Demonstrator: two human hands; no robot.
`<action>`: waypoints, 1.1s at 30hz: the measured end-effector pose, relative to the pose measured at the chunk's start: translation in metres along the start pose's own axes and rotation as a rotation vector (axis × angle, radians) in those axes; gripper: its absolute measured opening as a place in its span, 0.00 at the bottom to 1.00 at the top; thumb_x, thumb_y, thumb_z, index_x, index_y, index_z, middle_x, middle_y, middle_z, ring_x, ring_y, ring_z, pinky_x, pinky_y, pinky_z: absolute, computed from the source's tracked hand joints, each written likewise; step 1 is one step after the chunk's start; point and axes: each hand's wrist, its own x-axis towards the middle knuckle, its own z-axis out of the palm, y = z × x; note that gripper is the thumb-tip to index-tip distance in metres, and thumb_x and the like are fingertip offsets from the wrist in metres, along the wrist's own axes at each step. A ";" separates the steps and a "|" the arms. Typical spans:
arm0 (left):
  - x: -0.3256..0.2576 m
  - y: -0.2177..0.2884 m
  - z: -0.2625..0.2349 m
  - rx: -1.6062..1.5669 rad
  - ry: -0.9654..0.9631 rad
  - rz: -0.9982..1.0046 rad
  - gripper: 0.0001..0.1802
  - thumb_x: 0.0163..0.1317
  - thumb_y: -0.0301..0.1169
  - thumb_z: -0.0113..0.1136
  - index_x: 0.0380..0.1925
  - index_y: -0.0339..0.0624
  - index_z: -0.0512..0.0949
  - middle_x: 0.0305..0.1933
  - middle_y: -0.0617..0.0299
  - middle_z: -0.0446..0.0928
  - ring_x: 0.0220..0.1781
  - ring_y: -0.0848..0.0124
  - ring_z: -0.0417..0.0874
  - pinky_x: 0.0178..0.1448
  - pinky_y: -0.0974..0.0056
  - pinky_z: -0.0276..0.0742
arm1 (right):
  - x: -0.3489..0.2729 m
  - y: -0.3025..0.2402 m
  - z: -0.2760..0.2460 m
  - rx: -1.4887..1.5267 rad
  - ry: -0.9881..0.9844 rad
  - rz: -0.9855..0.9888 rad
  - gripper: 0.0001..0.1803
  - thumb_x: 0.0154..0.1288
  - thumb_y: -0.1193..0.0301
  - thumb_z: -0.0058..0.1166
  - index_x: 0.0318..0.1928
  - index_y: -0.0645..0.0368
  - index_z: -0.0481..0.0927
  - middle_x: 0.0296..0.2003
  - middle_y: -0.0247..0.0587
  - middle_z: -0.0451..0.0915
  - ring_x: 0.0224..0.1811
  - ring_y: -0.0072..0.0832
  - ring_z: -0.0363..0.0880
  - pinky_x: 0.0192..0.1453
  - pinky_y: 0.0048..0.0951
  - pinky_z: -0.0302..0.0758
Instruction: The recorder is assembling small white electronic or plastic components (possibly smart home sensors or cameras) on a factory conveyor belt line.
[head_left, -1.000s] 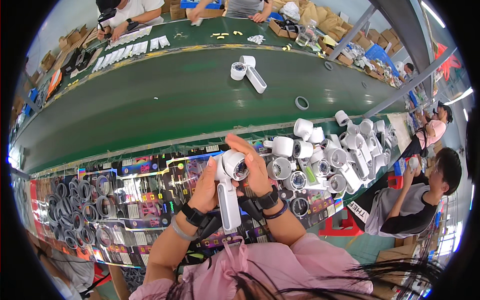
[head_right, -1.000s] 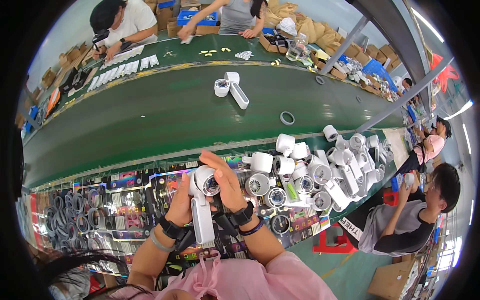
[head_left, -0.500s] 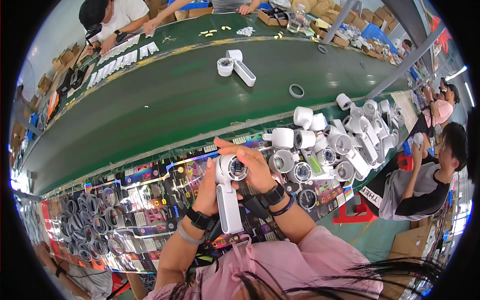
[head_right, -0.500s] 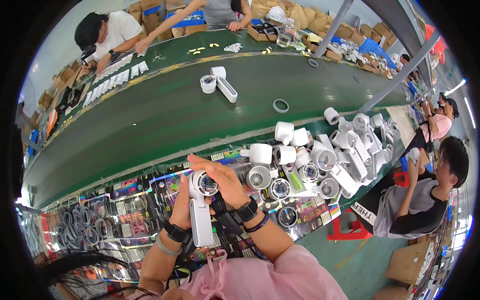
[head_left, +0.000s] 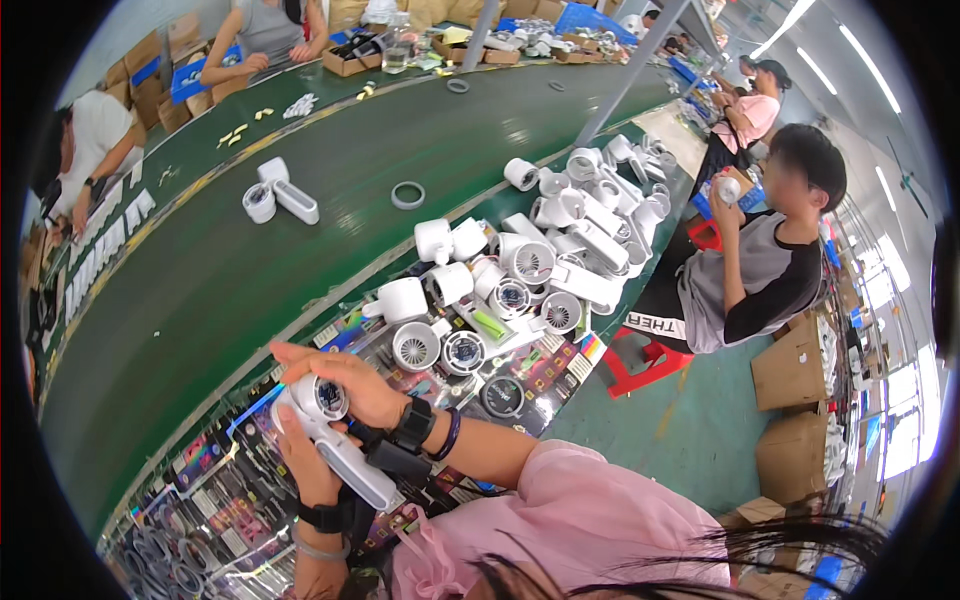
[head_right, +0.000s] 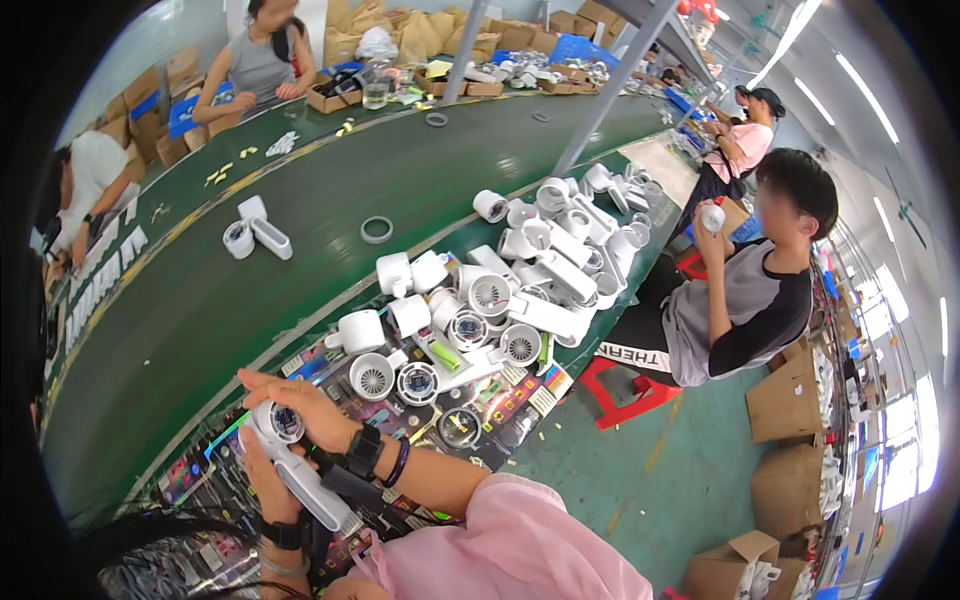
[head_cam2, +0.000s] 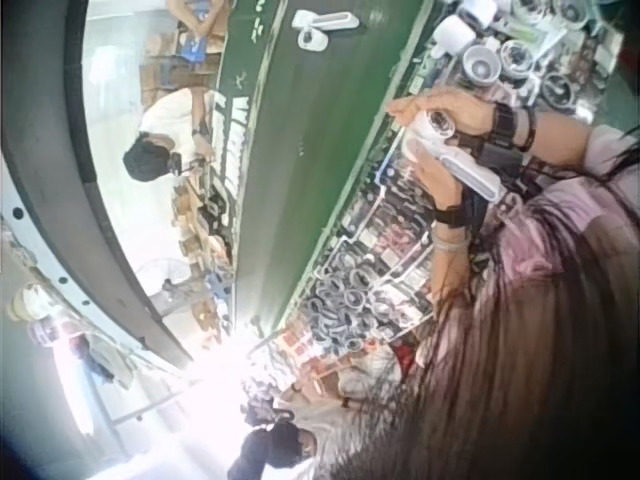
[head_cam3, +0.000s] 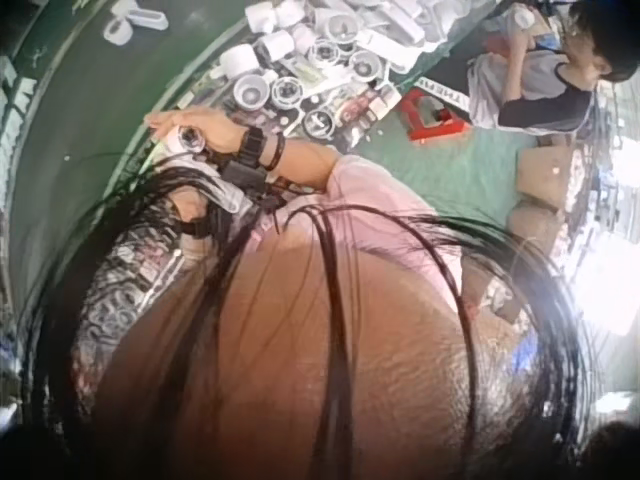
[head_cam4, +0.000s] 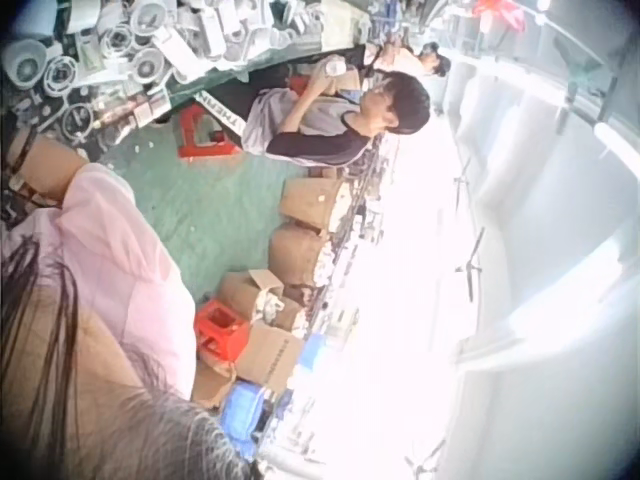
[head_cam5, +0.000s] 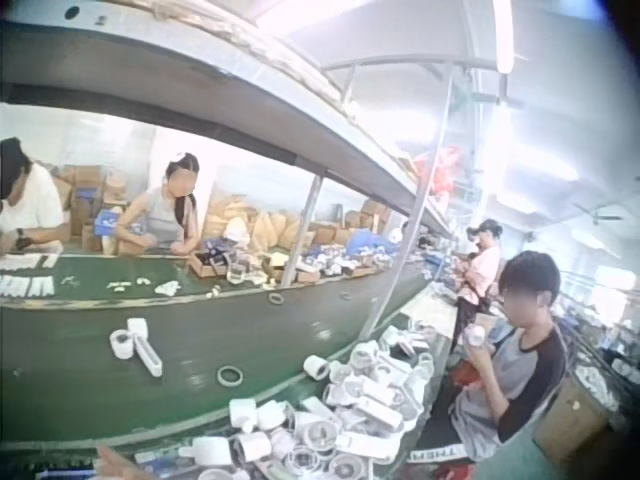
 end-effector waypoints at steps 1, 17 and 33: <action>-0.004 0.006 0.003 0.007 -0.016 -0.035 0.31 0.70 0.62 0.38 0.40 0.45 0.73 0.18 0.63 0.72 0.12 0.70 0.74 0.16 0.67 0.75 | -0.002 -0.007 0.002 -0.082 0.003 0.011 0.20 0.73 0.60 0.44 0.48 0.63 0.83 0.71 0.55 0.58 0.75 0.41 0.53 0.76 0.39 0.49; 0.000 0.002 -0.003 0.104 0.070 0.157 0.28 0.71 0.57 0.41 0.50 0.43 0.69 0.23 0.60 0.75 0.16 0.71 0.77 0.18 0.68 0.75 | -0.006 0.002 0.016 0.177 0.016 0.070 0.24 0.75 0.53 0.43 0.53 0.60 0.77 0.66 0.48 0.68 0.67 0.32 0.68 0.68 0.33 0.64; 0.003 0.020 -0.010 -0.119 -0.241 -0.281 0.34 0.67 0.66 0.37 0.39 0.46 0.73 0.19 0.64 0.73 0.12 0.72 0.73 0.16 0.69 0.74 | -0.007 0.004 0.017 -0.440 0.149 -0.168 0.24 0.78 0.60 0.36 0.64 0.62 0.69 0.62 0.45 0.67 0.63 0.30 0.69 0.67 0.34 0.64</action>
